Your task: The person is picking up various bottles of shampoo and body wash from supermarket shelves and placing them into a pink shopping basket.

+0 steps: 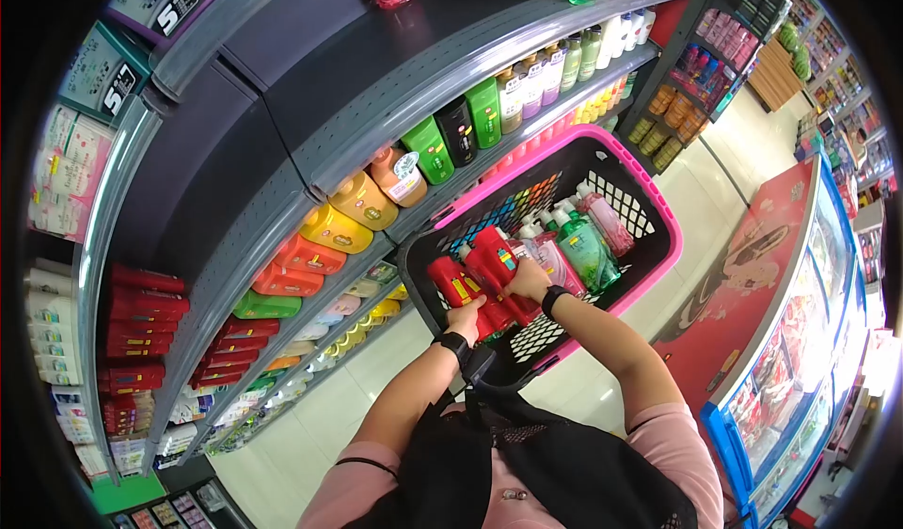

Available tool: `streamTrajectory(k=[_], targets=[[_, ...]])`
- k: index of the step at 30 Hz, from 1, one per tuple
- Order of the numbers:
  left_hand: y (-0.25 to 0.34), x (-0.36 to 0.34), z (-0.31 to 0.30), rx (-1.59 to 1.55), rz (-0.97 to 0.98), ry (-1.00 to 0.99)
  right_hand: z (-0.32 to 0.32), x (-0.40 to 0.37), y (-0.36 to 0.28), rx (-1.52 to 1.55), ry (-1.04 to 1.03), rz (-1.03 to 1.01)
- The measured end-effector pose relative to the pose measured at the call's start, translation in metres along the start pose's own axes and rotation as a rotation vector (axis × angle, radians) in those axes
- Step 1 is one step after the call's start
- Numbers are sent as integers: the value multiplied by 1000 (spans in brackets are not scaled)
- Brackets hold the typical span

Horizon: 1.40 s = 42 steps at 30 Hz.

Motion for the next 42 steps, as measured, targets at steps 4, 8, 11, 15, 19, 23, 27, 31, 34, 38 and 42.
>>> streamTrajectory(k=[4,8,11,15,19,23,27,31,34,38,42], targets=[[-13,17,-7,17,-33,35,1,-2,1,71,54,-15],[-19,23,3,-11,-82,-128,-4,-13,-8,-16,61,-64],[-22,27,5,55,-114,-193,-12,-28,-24,-117,21,-70],[-21,23,7,170,-126,-215,-6,-27,-30,-279,-21,-123],[-24,46,-5,243,-64,-278,-5,-27,-38,-312,14,-180],[-18,43,-5,361,-10,-310,-4,-26,-39,-310,-60,-167],[-8,30,2,492,63,-346,9,-17,-30,-334,-23,-177],[19,-20,7,456,93,-407,20,-13,-36,-363,-61,-196],[31,-44,7,676,90,-479,21,-16,-43,-403,-6,-242],[43,-83,6,715,20,-775,24,-14,-46,-483,-22,-168],[84,-123,-32,652,50,-1071,-9,-26,-60,-339,51,-273]])
Point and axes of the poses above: each hand's wrist, its own x-axis towards the middle knuckle, its own z-axis out of the palm, y = z × x, the point moved 8 cm from there along x, towards the middle knuckle, and after that the axes turned 4 degrees about -y, right-handed, at the moved point
